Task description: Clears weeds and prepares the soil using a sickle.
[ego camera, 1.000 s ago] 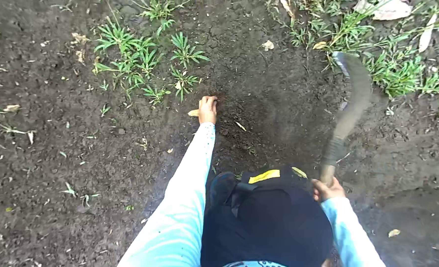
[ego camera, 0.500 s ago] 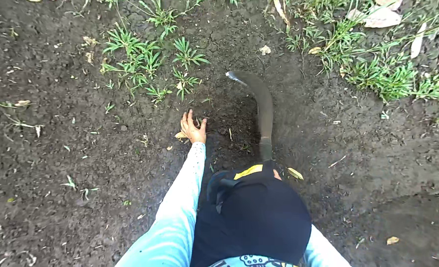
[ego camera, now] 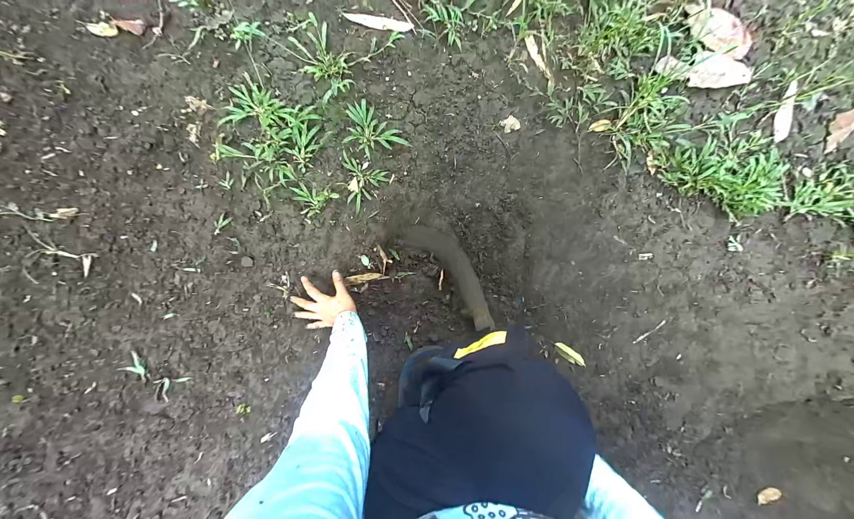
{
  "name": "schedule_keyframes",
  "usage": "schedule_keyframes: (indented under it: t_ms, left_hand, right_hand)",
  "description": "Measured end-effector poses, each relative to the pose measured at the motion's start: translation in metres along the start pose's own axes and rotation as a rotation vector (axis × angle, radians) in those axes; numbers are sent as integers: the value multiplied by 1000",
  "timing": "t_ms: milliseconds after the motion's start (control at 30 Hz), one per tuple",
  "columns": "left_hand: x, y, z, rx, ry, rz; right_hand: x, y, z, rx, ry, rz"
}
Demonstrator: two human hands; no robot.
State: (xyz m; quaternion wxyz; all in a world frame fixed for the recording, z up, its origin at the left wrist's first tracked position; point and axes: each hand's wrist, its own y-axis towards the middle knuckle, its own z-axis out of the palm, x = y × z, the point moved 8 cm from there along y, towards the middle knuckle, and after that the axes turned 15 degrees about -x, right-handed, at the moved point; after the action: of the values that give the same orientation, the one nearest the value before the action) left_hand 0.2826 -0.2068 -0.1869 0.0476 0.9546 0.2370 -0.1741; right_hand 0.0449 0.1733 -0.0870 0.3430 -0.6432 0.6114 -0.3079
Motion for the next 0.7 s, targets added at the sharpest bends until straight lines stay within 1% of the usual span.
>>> schedule_keyframes:
  t_ms: [33, 67, 133, 167, 233, 267, 300, 333, 367, 400, 433, 467, 533, 600, 633, 667, 700]
  left_hand:
    - [-6, -4, 6, 4, -53, 55]
    - [-11, -10, 9, 18, -111, 125]
    - [-15, -18, 10, 51, -189, 233]
    - [-11, -21, 9, 55, -181, 239]
    - [-1, -21, 7, 46, -122, 222]
    - [-1, -21, 7, 50, -101, 232]
    - [-6, -22, 9, 63, -100, 255]
    - [-18, -25, 11, 91, -129, 289]
    - [-34, -33, 13, 127, -179, 343]
    - [-53, -45, 14, 176, -211, 415]
    - [-69, -60, 17, 244, -228, 492]
    - [-80, -80, 21, 313, -234, 585]
    - [-98, -119, 36, 445, -236, 768]
    - [-117, -147, 45, 557, -294, 955]
    - [-126, -152, 50, 569, -326, 1052]
    - [-134, -150, 54, 555, -336, 1106]
    - [-141, -146, 58, 529, -312, 1118]
  right_hand:
    - [-13, 0, 5, 220, 8, 32]
    - [-29, 13, 20, 225, 28, 19]
    - [-53, 64, 63, 46, 81, -72]
    - [-52, 85, 71, -27, 117, -98]
    - [-29, 103, 64, -61, 165, -76]
    - [-23, 99, 58, -48, 163, -72]
    - [-24, 88, 55, -38, 141, -105]
    - [-34, 76, 53, -45, 106, -152]
    - [-43, 55, 42, -35, 72, -181]
    - [-50, 30, 23, 37, 10, -168]
    - [-57, 6, 3, 188, -70, -92]
    - [-74, -2, -5, 207, -107, -24]
    - [-129, 15, -3, -11, -88, 57]
    - [-171, 21, -17, -163, -34, 89]
    - [-185, 19, -29, -229, 25, 105]
    - [-194, 16, -40, -297, 98, 129]
    - [-203, 13, -51, -354, 171, 164]
